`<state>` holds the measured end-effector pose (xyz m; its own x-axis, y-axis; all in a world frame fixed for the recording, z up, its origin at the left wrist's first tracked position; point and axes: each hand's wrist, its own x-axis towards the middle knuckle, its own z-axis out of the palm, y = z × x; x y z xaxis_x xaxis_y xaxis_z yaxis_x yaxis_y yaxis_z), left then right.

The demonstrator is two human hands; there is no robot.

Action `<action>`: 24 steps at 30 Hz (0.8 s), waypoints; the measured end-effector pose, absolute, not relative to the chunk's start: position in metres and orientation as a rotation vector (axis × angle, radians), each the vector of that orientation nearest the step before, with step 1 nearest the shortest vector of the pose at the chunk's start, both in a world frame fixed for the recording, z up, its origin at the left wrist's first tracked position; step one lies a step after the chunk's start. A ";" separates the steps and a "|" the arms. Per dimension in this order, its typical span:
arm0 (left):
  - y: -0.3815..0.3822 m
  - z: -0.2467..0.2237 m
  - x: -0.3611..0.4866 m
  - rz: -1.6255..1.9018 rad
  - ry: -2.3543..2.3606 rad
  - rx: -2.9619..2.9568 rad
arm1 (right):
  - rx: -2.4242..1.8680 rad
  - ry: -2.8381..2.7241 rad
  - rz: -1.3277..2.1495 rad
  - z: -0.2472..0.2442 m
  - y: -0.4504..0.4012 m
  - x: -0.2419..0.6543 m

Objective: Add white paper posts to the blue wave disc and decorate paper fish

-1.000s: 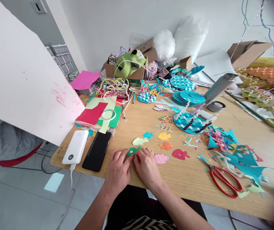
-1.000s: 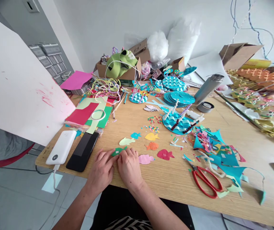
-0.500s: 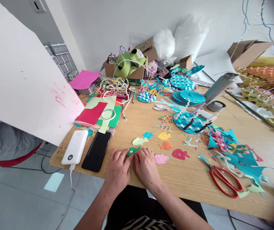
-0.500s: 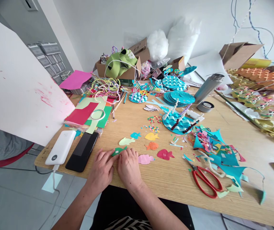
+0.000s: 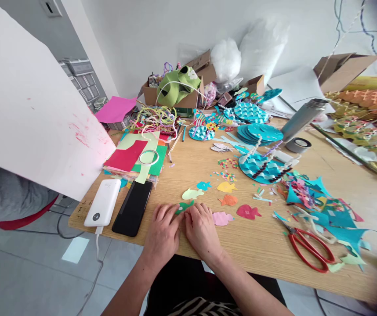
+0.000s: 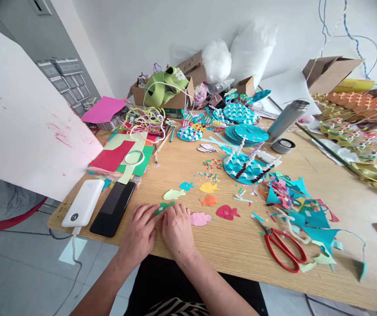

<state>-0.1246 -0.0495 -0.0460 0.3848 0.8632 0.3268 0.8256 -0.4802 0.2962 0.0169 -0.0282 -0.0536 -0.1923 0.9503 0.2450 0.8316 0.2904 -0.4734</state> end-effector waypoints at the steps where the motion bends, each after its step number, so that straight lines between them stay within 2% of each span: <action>1: -0.049 -0.046 -0.125 0.680 1.554 2.540 | -1.585 -2.072 0.315 -0.054 -0.028 0.017; 24: -0.049 -0.049 -0.126 0.668 1.563 2.510 | -1.543 -2.034 0.301 -0.060 -0.028 0.017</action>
